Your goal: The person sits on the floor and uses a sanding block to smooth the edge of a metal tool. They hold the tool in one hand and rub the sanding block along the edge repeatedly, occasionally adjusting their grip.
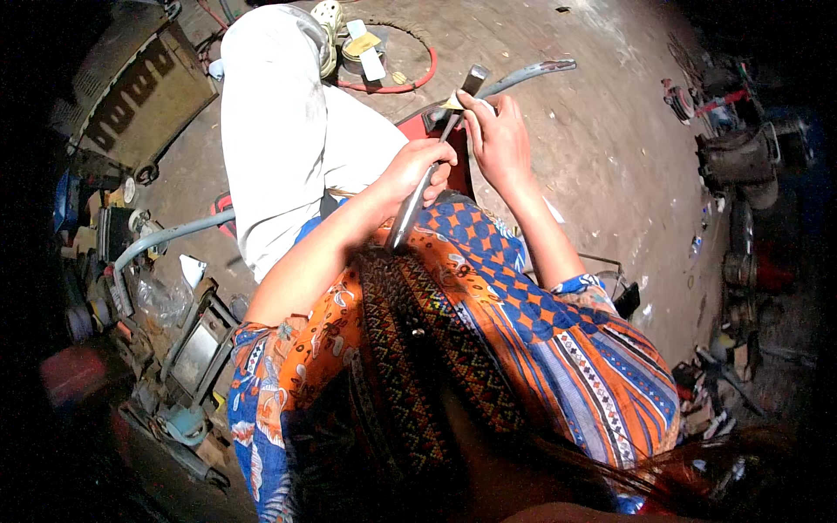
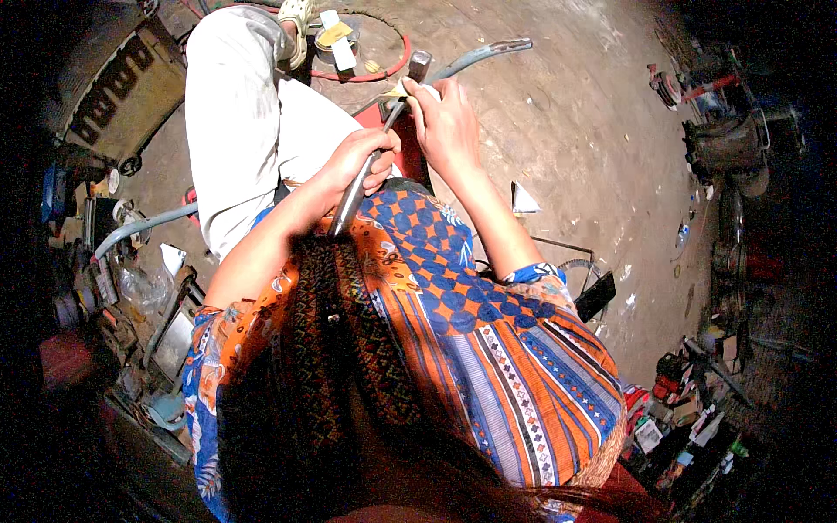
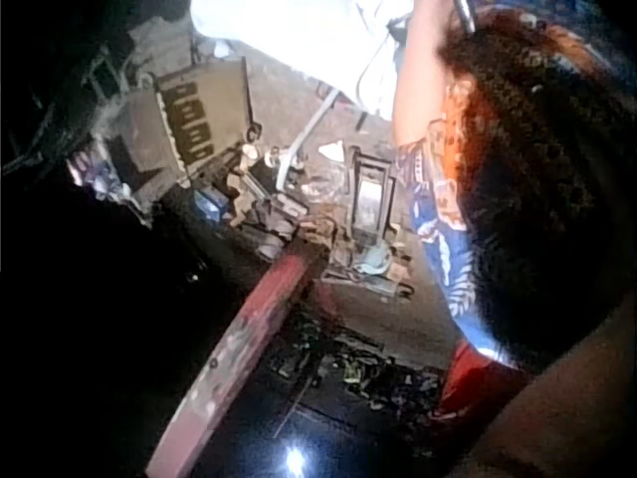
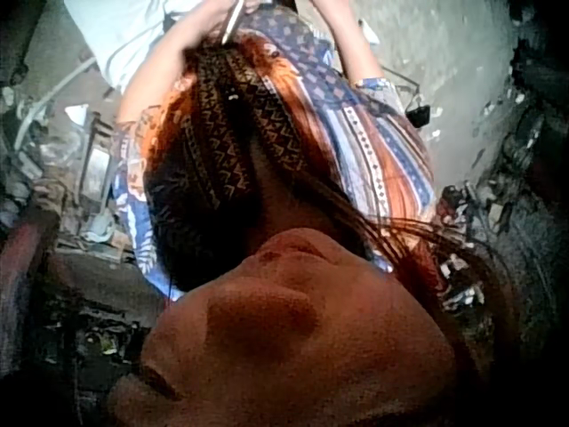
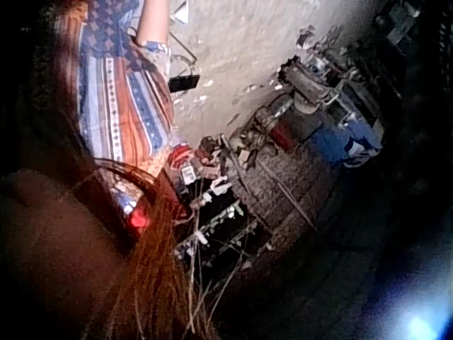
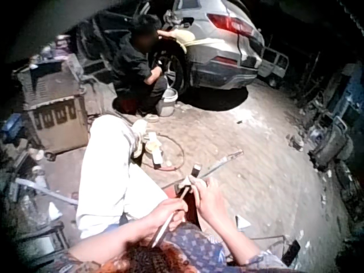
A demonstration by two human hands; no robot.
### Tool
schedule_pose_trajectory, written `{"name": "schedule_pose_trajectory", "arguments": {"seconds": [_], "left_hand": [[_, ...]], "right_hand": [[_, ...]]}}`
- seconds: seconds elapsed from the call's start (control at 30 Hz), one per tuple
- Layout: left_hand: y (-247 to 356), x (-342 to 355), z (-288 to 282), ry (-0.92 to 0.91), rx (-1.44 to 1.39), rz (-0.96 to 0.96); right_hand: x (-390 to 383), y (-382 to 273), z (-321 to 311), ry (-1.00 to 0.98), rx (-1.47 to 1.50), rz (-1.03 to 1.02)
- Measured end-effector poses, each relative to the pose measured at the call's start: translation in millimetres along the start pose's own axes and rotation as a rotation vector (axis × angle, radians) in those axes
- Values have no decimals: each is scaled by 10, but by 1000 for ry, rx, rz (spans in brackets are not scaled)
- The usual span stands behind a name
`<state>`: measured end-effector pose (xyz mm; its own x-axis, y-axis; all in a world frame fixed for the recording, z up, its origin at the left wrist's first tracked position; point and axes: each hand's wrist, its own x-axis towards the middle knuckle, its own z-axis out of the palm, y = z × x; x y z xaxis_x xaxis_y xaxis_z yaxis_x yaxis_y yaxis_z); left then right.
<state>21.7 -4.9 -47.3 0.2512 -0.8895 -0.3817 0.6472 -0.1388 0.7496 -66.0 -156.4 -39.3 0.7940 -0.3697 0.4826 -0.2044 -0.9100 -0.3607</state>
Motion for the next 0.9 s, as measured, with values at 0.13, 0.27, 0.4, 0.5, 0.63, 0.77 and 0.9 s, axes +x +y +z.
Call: {"name": "schedule_pose_trajectory", "arguments": {"seconds": [0.13,0.27,0.4,0.5,0.63,0.77,0.9], "left_hand": [[1,-10,-9,-2,12,-8],[0,16,-14,15,7,-8],[15,5,-22,6,-17,-2],[8,-4,-2,29,1,-9],[37,-6,60,58,108,-35],[-3,48,-4,47,78,-28],[19,14,55,74,100,-36]], "right_hand": [[-127,-75,-71,-70,20,55],[-145,-50,-79,-47,29,39],[-35,50,67,27,3,-29],[-89,-35,-2,21,4,-10],[-206,-42,-51,5,-17,37],[-67,-34,7,-17,-38,45],[-165,-45,-19,-15,-20,44]]}}
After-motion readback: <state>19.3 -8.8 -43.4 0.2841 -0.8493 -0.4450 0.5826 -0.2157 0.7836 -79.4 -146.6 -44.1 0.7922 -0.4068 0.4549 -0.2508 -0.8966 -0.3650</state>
